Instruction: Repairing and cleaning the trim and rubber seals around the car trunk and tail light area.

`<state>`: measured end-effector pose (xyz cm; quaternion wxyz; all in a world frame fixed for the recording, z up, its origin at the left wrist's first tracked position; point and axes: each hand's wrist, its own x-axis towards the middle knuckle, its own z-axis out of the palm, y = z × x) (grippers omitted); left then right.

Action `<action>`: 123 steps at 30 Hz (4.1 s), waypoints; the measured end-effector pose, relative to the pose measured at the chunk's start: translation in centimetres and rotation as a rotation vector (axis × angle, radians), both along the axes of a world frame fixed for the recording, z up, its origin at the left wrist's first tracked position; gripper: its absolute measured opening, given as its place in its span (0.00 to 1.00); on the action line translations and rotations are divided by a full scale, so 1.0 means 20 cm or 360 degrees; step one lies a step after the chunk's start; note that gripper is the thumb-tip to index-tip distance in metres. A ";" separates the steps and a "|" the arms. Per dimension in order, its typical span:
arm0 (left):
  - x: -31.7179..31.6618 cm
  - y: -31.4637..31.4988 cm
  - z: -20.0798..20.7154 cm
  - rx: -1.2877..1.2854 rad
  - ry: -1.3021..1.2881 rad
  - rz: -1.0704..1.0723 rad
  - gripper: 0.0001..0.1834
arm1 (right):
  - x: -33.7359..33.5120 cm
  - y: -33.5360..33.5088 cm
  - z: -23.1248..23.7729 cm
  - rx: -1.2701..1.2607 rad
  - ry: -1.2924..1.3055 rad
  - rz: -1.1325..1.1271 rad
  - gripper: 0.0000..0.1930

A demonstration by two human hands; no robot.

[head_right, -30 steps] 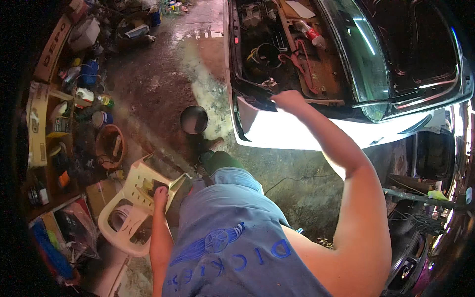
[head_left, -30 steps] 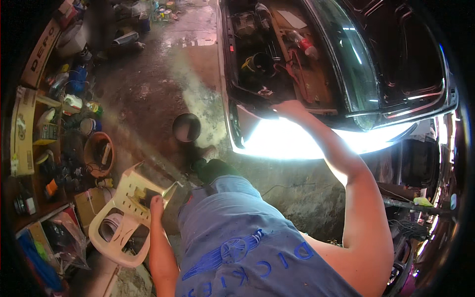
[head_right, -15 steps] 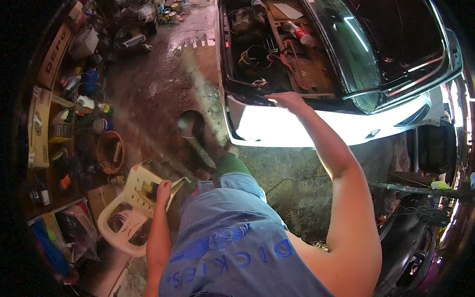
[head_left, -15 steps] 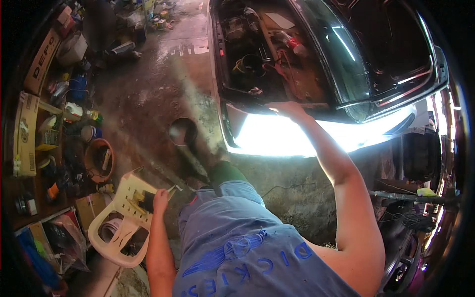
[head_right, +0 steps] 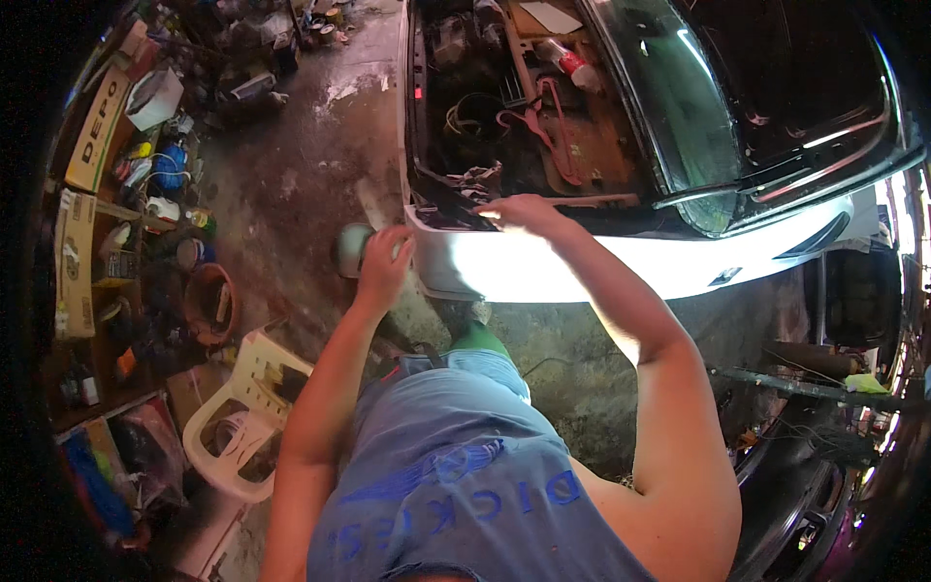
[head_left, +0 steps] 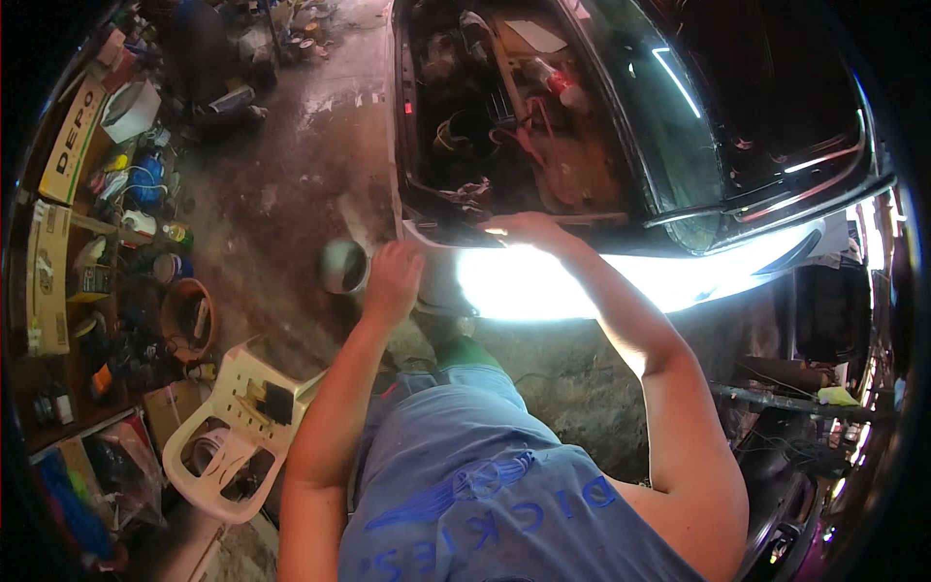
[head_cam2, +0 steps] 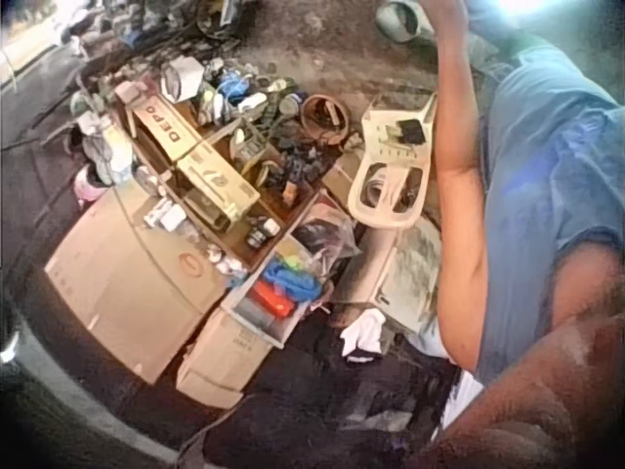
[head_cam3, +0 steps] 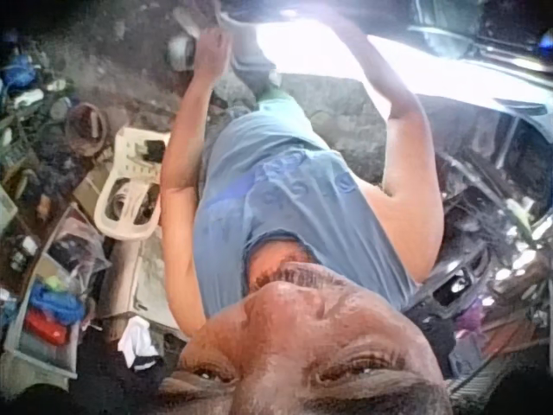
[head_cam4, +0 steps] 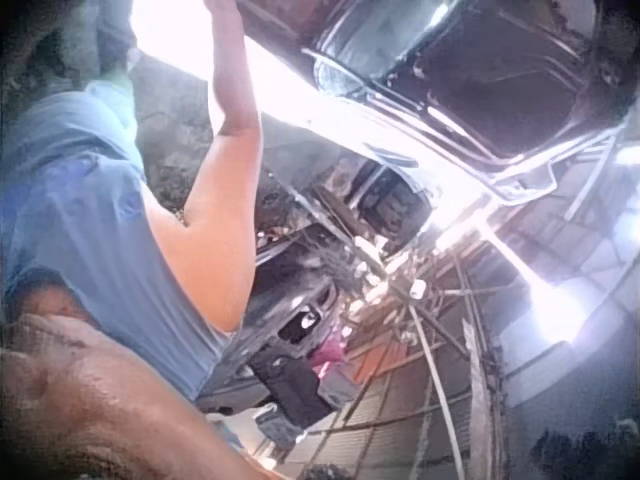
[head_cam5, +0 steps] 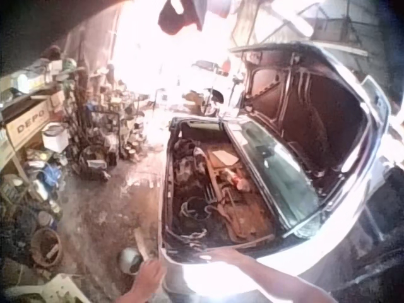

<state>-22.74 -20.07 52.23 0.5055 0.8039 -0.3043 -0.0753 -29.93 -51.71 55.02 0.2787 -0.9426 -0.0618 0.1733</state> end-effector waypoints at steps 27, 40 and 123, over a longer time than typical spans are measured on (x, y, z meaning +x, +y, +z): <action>0.04 -0.69 -0.05 0.0552 -0.0072 0.0592 0.13 | -0.09 -0.26 0.16 -0.0425 -0.0419 0.0565 0.24; 0.03 -0.68 0.00 0.0520 -0.0037 0.0659 0.14 | -0.16 -0.31 0.19 -0.0443 -0.0492 0.0511 0.11; 0.02 -0.67 -0.02 0.0629 0.0109 0.0704 0.15 | -0.06 -0.22 0.32 -0.0285 0.0163 0.0098 0.10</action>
